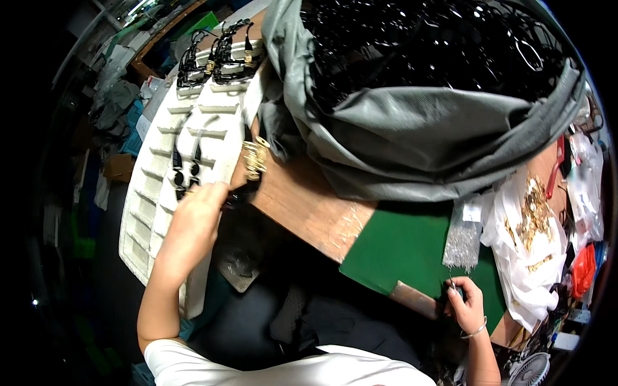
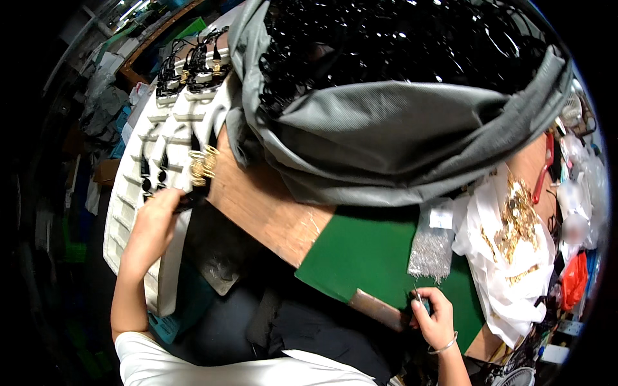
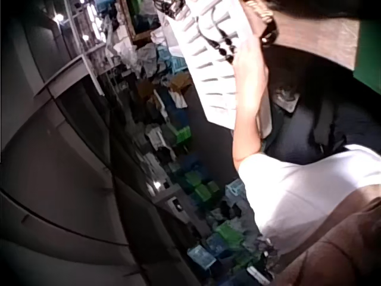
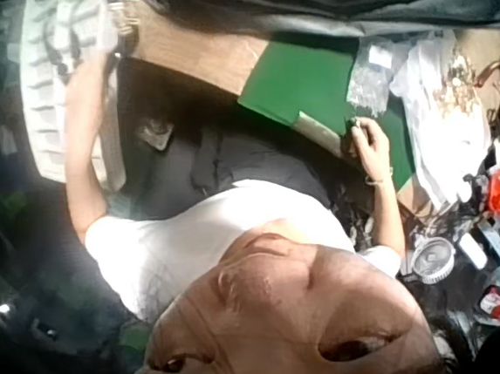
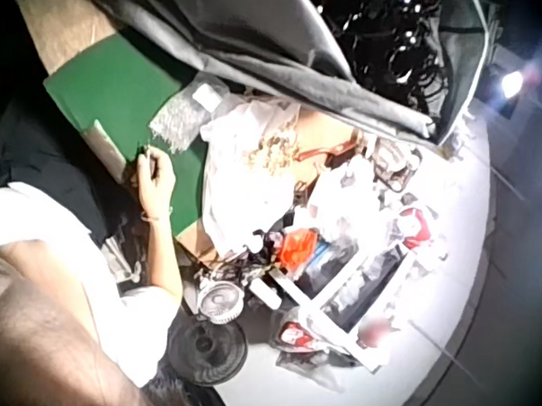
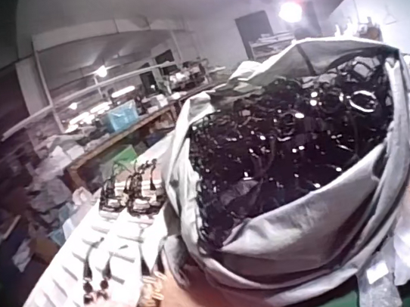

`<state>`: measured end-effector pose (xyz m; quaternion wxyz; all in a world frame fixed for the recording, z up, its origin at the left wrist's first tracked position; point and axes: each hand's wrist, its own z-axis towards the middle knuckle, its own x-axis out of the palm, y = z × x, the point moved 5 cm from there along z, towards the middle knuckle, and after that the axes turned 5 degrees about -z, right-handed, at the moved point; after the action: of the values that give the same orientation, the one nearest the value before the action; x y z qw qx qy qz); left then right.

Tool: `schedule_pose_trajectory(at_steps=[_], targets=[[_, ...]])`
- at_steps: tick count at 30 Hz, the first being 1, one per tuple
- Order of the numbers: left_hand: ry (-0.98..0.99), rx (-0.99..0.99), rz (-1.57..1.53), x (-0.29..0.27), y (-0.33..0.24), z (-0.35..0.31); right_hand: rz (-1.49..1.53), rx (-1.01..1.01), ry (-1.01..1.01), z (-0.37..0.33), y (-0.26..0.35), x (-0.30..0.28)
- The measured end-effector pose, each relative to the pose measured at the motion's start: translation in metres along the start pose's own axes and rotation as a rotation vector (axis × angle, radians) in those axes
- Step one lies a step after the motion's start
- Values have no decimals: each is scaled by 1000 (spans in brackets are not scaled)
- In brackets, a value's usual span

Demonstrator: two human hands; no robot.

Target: The person repeatedly picks up black eyeglass frames and uses a small screwdriver to tighten screws on the hinges. They handle multiple frames one at a time, placing each finished unit into a nearby bin. The workspace contains scattered hardware and other frames.

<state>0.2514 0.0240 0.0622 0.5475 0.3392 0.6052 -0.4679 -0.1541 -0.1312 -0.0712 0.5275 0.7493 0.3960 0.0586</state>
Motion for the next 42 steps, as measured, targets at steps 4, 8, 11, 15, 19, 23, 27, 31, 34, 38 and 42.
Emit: schedule_pose_trajectory(at_steps=[4,8,11,15,19,23,27,31,34,38,42], targets=[[-318,-20,204,-5,96,37,56,40,-34,2,1,0],[-389,-95,319,-10,235,80,131,57,-42,2,-8,1],[-394,-168,378,1,308,107,125,35,-155,3,-7,4],[-366,-78,400,20,347,148,88,122,-318,-1,-10,4],[-280,-105,291,29,358,169,-30,90,-384,-3,-17,-2],[-117,-169,261,29,354,178,-54,81,-345,2,-2,-1],[-214,-295,392,8,312,154,-37,71,-313,8,1,1],[-370,37,-147,-5,136,170,130,102,-293,2,-1,0],[-446,337,-280,-31,18,186,193,127,-225,0,3,-2],[-650,59,-116,-45,-2,266,189,105,-78,4,7,5],[-684,-116,-167,-35,-18,297,125,-9,53,-2,6,1]])
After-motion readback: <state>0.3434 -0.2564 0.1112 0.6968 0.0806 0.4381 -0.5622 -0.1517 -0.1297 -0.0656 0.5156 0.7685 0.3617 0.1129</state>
